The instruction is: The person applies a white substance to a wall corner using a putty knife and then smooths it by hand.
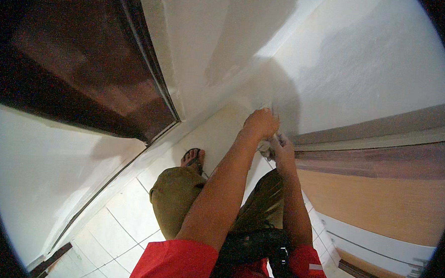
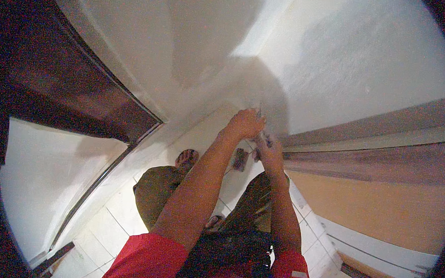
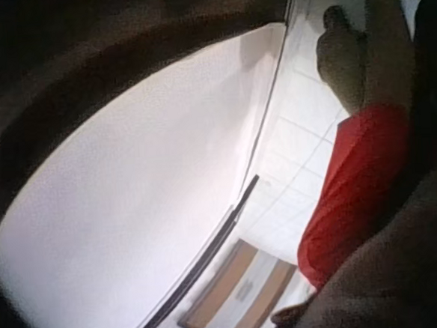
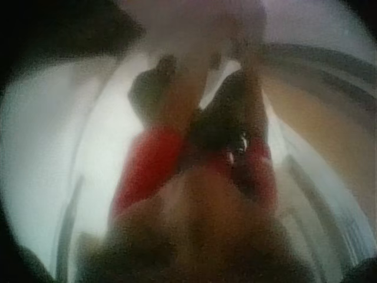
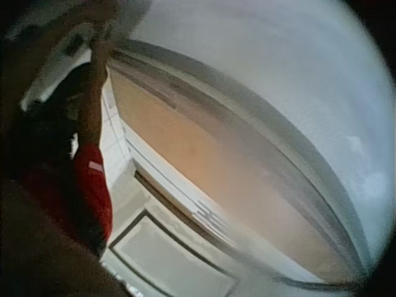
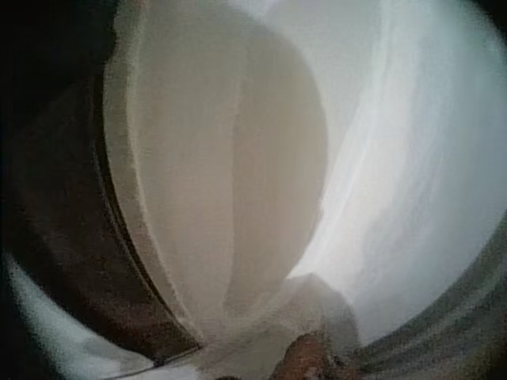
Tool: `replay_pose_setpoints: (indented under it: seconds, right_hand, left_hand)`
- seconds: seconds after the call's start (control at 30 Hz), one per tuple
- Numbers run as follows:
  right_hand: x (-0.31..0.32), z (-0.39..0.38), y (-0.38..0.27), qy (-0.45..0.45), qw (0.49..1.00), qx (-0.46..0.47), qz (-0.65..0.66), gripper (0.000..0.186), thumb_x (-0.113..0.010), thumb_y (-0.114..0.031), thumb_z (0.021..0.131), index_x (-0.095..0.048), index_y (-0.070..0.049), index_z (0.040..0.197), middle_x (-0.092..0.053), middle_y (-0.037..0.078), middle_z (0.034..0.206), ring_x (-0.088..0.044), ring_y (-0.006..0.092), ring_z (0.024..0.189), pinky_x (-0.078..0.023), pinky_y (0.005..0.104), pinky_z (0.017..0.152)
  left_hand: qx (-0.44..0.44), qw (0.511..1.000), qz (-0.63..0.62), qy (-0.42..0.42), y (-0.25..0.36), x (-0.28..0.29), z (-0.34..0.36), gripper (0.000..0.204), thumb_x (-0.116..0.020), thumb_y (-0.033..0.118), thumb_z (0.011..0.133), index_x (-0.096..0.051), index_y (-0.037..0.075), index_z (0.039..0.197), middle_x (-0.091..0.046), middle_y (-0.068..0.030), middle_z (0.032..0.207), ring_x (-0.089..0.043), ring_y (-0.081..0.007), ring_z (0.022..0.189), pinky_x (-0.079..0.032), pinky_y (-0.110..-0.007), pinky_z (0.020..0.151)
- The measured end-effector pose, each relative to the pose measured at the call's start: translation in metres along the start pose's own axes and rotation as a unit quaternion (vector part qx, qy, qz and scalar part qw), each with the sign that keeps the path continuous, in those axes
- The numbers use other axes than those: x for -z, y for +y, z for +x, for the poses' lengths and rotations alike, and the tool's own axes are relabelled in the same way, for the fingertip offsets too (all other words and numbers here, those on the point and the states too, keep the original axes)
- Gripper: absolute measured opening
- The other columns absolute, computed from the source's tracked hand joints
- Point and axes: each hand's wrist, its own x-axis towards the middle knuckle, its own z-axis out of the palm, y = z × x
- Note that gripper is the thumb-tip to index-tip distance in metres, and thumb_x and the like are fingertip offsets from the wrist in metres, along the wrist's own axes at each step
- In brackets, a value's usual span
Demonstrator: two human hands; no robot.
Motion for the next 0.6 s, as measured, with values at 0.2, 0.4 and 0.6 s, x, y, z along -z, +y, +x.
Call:
replay_pose_setpoints:
  seconds: [0.2, 0.4, 0.6]
  right_hand:
    - [-0.004, -0.034, 0.024, -0.101, 0.988, -0.095, -0.074, 0.039, -0.060, -0.028, 0.102, -0.062, 0.000, 0.130, -0.070, 0.007, 0.091, -0.063, 0.0125, 0.067, -0.052, 0.0287, 0.057]
    - [-0.025, -0.047, 0.073, -0.137, 0.983, -0.073, -0.101, 0.049, -0.068, -0.029, 0.099, -0.058, -0.004, 0.140, -0.073, 0.014, 0.099, -0.068, 0.0173, 0.068, -0.055, 0.0329, 0.058]
    - [-0.028, -0.057, 0.114, -0.082, 0.978, -0.025, -0.191, 0.046, -0.068, -0.031, 0.098, -0.060, -0.004, 0.134, -0.072, 0.016, 0.101, -0.068, 0.0210, 0.068, -0.057, 0.0372, 0.064]
  left_hand:
    - [-0.040, 0.991, 0.062, 0.113, 0.021, 0.021, -0.011, 0.055, -0.050, 0.040, 0.101, -0.060, -0.005, 0.131, -0.061, -0.0336, 0.132, -0.060, -0.0489, 0.121, -0.045, -0.053, 0.111]
    - [-0.143, 0.943, 0.054, 0.297, 0.036, 0.034, -0.003, 0.047, -0.055, 0.027, 0.097, -0.058, -0.009, 0.128, -0.050, -0.0367, 0.143, -0.052, -0.0485, 0.132, -0.044, -0.052, 0.112]
    - [-0.210, 0.925, 0.084, 0.306, 0.029, 0.047, 0.001, 0.048, -0.053, 0.012, 0.094, -0.052, -0.017, 0.131, -0.012, -0.0336, 0.165, -0.042, -0.0457, 0.142, -0.041, -0.046, 0.117]
